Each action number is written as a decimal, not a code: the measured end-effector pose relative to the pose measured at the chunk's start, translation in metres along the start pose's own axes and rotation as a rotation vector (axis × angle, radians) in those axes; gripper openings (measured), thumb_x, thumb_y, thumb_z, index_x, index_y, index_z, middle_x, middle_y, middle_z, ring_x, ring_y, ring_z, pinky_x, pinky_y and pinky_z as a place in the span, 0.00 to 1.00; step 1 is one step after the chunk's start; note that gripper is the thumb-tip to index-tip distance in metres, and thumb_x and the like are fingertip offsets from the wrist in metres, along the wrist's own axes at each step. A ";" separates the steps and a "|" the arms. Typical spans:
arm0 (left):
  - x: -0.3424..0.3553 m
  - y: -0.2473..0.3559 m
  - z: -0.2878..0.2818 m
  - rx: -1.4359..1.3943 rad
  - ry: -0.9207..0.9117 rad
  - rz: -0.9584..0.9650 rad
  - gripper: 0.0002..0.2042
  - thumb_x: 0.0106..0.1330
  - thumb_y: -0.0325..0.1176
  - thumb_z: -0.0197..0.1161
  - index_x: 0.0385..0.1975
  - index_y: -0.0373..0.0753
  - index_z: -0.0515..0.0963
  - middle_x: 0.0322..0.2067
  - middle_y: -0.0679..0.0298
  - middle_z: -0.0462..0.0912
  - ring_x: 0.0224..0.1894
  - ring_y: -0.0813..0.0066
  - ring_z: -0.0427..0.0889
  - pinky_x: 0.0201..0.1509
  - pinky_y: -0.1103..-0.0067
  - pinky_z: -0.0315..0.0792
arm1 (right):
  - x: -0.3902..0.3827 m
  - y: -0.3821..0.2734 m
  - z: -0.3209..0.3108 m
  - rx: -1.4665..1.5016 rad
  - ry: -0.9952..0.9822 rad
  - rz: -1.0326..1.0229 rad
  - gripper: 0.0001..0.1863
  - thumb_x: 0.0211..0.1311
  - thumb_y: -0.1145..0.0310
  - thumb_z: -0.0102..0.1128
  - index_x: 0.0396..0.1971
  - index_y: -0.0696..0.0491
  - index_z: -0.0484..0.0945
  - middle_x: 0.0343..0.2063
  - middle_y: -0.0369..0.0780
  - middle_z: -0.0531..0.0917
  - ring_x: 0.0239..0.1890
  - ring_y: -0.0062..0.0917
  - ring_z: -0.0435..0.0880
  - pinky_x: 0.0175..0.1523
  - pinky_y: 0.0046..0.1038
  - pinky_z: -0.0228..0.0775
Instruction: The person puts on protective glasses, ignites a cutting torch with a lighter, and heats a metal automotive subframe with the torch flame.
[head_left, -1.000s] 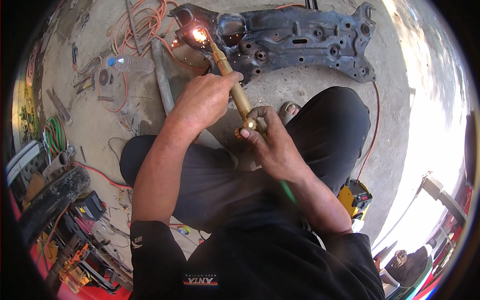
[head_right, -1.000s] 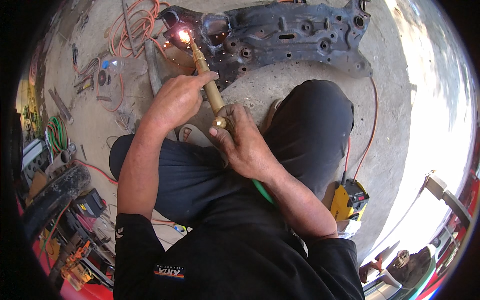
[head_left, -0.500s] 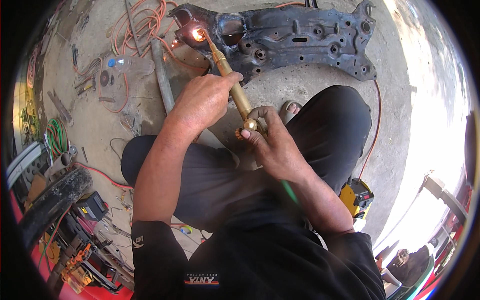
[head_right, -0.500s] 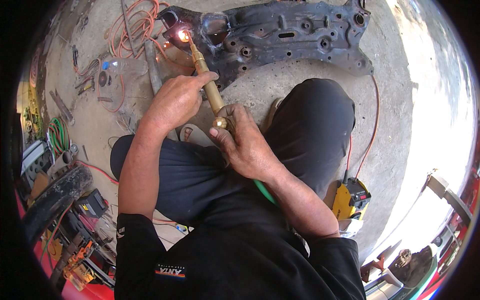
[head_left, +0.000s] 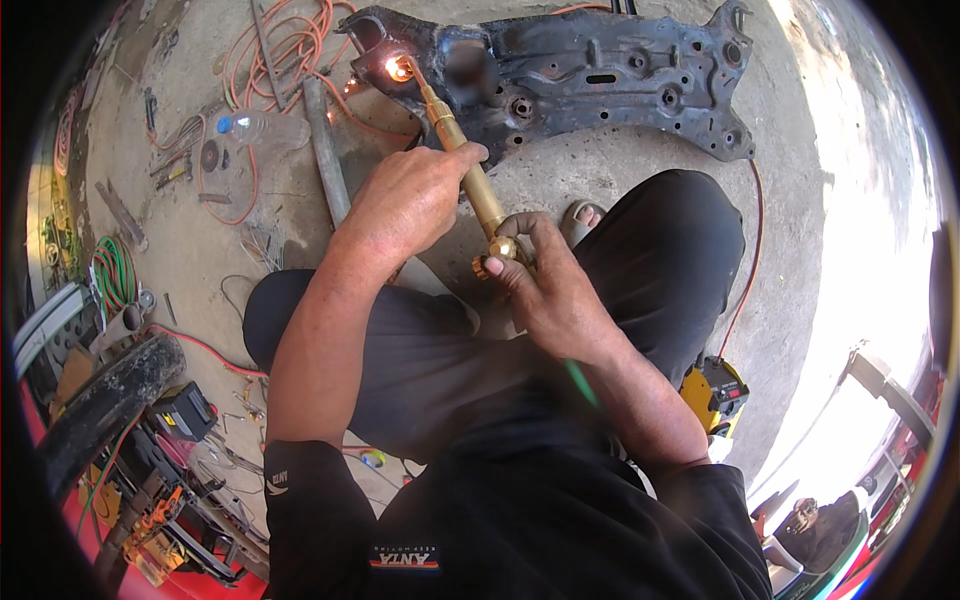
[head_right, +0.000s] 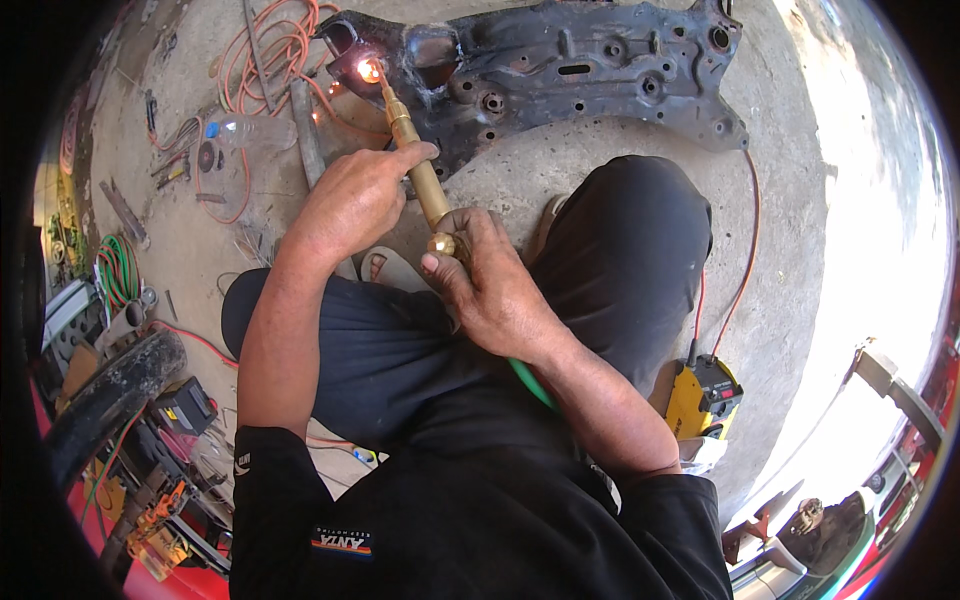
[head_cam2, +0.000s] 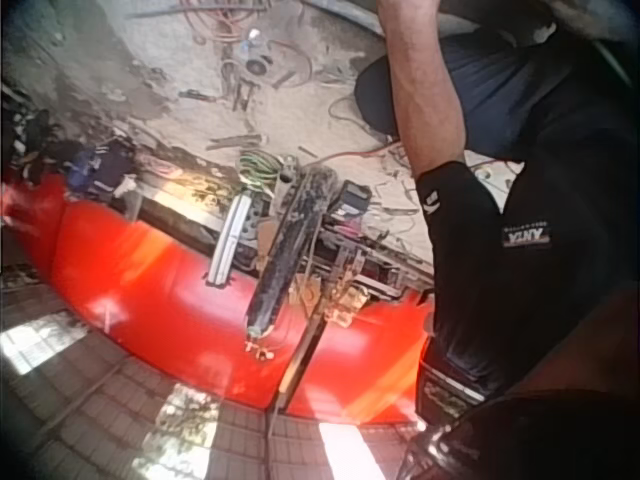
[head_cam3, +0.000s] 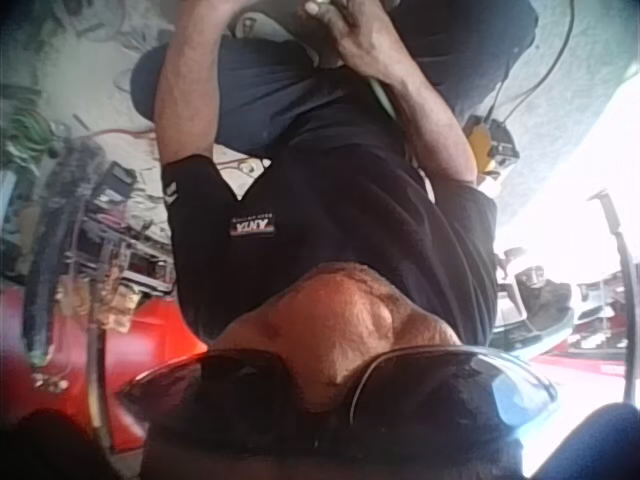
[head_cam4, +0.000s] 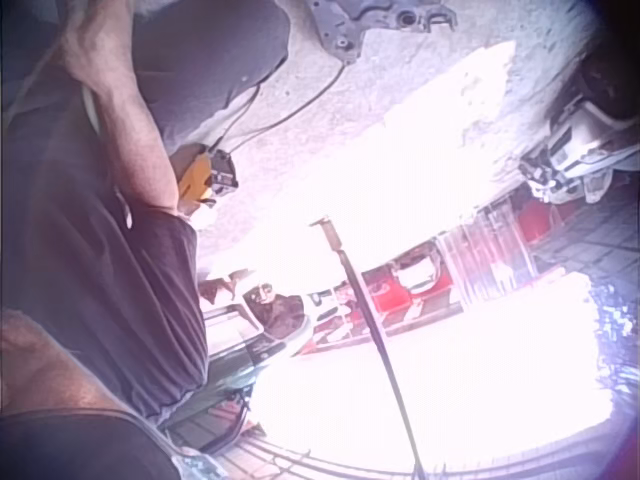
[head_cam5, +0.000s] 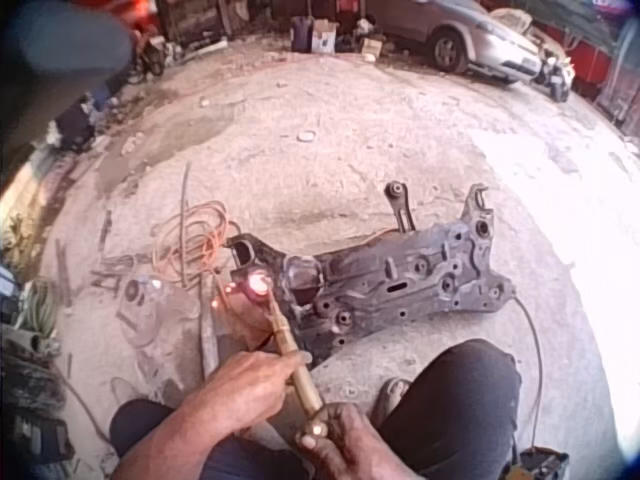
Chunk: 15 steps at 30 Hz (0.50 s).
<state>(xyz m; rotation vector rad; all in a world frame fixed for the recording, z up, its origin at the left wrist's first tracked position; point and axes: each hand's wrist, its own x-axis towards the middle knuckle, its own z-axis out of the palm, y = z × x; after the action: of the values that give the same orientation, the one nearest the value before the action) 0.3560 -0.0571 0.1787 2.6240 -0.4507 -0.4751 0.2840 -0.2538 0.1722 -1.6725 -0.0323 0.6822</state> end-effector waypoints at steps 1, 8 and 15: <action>0.000 0.000 0.000 0.004 -0.014 -0.004 0.24 0.57 0.17 0.56 0.56 0.36 0.77 0.33 0.43 0.84 0.39 0.43 0.84 0.48 0.56 0.76 | 0.000 0.000 0.000 0.001 -0.002 -0.001 0.16 0.70 0.66 0.60 0.49 0.58 0.68 0.43 0.49 0.72 0.47 0.39 0.75 0.56 0.37 0.67; 0.000 0.002 -0.002 0.010 -0.017 -0.016 0.24 0.57 0.17 0.56 0.56 0.36 0.77 0.34 0.43 0.84 0.39 0.44 0.84 0.48 0.57 0.76 | 0.000 -0.001 0.001 0.004 0.004 -0.026 0.15 0.70 0.66 0.60 0.48 0.58 0.69 0.43 0.48 0.72 0.47 0.38 0.75 0.55 0.37 0.67; -0.002 0.000 -0.001 0.005 -0.002 -0.009 0.24 0.56 0.17 0.56 0.56 0.36 0.77 0.35 0.43 0.84 0.40 0.44 0.84 0.48 0.58 0.76 | -0.002 -0.006 0.000 -0.004 -0.002 0.019 0.15 0.70 0.67 0.61 0.49 0.58 0.69 0.43 0.49 0.72 0.47 0.39 0.75 0.56 0.38 0.67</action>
<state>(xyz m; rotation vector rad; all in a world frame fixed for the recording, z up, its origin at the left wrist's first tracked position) 0.3547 -0.0563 0.1800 2.6322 -0.4410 -0.4800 0.2840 -0.2535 0.1785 -1.6778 -0.0197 0.6985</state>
